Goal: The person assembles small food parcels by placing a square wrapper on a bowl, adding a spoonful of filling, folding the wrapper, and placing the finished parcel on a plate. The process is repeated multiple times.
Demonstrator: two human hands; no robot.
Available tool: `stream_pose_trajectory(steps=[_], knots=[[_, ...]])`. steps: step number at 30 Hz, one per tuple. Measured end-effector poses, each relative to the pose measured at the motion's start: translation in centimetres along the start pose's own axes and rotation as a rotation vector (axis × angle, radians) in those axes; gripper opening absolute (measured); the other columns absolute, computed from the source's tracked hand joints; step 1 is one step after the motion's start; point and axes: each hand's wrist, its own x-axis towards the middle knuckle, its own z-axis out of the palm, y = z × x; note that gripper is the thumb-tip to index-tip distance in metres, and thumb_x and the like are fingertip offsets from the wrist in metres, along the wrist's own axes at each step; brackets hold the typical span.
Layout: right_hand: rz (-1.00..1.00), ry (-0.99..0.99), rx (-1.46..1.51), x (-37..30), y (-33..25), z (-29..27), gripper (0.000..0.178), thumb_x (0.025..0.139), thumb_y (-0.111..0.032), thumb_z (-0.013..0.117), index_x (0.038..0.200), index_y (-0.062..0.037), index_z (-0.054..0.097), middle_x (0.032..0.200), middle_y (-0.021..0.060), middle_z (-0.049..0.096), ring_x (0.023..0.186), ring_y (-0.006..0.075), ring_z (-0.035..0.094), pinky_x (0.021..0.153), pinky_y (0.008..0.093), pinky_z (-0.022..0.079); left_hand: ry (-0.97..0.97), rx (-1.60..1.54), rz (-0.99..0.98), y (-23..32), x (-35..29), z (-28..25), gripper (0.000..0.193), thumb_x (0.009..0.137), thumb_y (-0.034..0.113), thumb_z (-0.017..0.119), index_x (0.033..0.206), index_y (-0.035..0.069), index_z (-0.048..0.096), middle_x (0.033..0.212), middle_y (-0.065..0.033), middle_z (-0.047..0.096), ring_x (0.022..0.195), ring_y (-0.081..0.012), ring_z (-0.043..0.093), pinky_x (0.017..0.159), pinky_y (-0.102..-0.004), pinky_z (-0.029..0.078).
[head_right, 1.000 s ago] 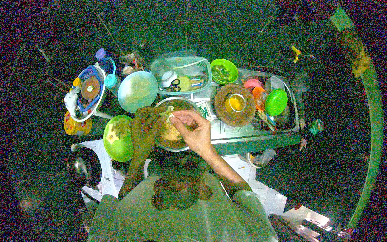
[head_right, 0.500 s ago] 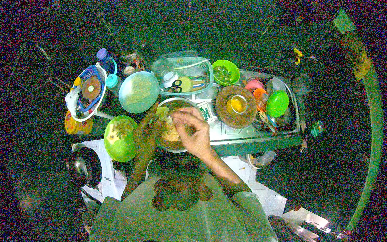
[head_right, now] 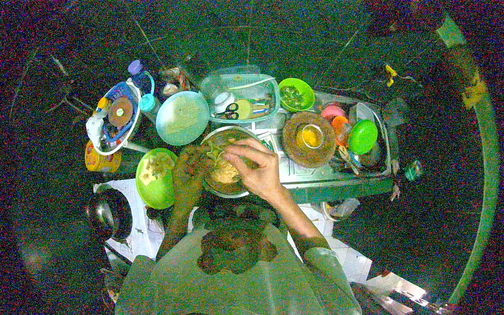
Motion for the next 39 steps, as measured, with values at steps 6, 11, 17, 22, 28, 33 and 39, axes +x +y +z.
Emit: stream_pose_trajectory(steps=[6, 11, 17, 22, 28, 33, 39], knots=[[-0.088, 0.015, -0.065, -0.2, -0.3, 0.2, 0.015, 0.081, -0.003, 0.076, 0.095, -0.0024, 0.076, 0.095, 0.0135, 0.072, 0.088, 0.0265, 0.071, 0.08, 0.0338, 0.056, 0.075, 0.062, 0.078, -1.2, -0.5, -0.2, 0.024, 0.09, 0.006, 0.073, 0.111, 0.0, 0.063, 0.122, -0.0144, 0.066, 0.113, -0.0189, 0.063, 0.095, -0.0301, 0.052], [-0.115, -0.031, -0.089, 0.0, -0.5, 0.1, 0.019, 0.079, -0.002, 0.076, 0.098, -0.0023, 0.075, 0.096, 0.014, 0.07, 0.086, 0.0274, 0.07, 0.078, 0.0348, 0.057, 0.111, 0.116, 0.087, -1.6, -0.8, -0.2, 0.021, 0.09, 0.005, 0.073, 0.11, 0.002, 0.065, 0.12, -0.0134, 0.067, 0.11, -0.0188, 0.064, 0.093, -0.0303, 0.054], [-0.189, -0.024, -0.135, -0.1, 0.0, 0.5, 0.02, 0.078, 0.003, 0.074, 0.097, -0.0015, 0.073, 0.095, 0.0128, 0.068, 0.084, 0.0243, 0.067, 0.074, 0.032, 0.054, 0.134, 0.113, 0.116, -1.3, -0.9, -0.3, 0.018, 0.089, 0.001, 0.072, 0.106, 0.002, 0.068, 0.115, -0.0129, 0.069, 0.107, -0.0172, 0.065, 0.092, -0.0302, 0.054], [-0.253, -0.103, -0.191, -0.2, -0.4, 0.7, 0.024, 0.077, 0.004, 0.074, 0.1, -0.0023, 0.074, 0.096, 0.0131, 0.068, 0.083, 0.0254, 0.068, 0.073, 0.0326, 0.055, 0.184, 0.094, 0.038, -1.6, -1.6, -1.2, 0.016, 0.087, 0.0, 0.073, 0.103, 0.001, 0.069, 0.109, -0.0097, 0.071, 0.099, -0.0159, 0.067, 0.089, -0.029, 0.055], [-0.289, -0.183, -0.213, -0.2, 0.1, 2.3, 0.023, 0.078, 0.004, 0.075, 0.1, -0.0022, 0.074, 0.097, 0.0123, 0.069, 0.085, 0.0262, 0.069, 0.075, 0.0334, 0.056, 0.236, 0.104, 0.041, -2.3, -2.8, -2.6, 0.019, 0.089, 0.001, 0.072, 0.107, 0.001, 0.07, 0.107, -0.0087, 0.072, 0.095, -0.0143, 0.068, 0.087, -0.0278, 0.055], [-0.251, -0.29, -0.175, -0.1, 0.3, 4.3, 0.021, 0.078, 0.003, 0.076, 0.099, -0.0011, 0.073, 0.098, 0.013, 0.069, 0.088, 0.027, 0.069, 0.077, 0.0337, 0.056, 0.325, 0.132, 0.026, -1.2, -4.2, -3.5, 0.021, 0.09, 0.002, 0.071, 0.111, 0.0, 0.07, 0.11, -0.0107, 0.073, 0.099, -0.0143, 0.068, 0.088, -0.028, 0.054], [-0.23, -0.385, -0.082, 0.2, -0.8, 7.2, 0.021, 0.078, 0.003, 0.076, 0.099, -0.001, 0.072, 0.096, 0.0124, 0.069, 0.086, 0.0268, 0.069, 0.076, 0.0342, 0.056, 0.392, 0.172, 0.022, -2.6, -5.5, -6.3, 0.02, 0.092, 0.003, 0.069, 0.112, 0.0, 0.069, 0.112, -0.0114, 0.072, 0.1, -0.0147, 0.068, 0.088, -0.0286, 0.055]])
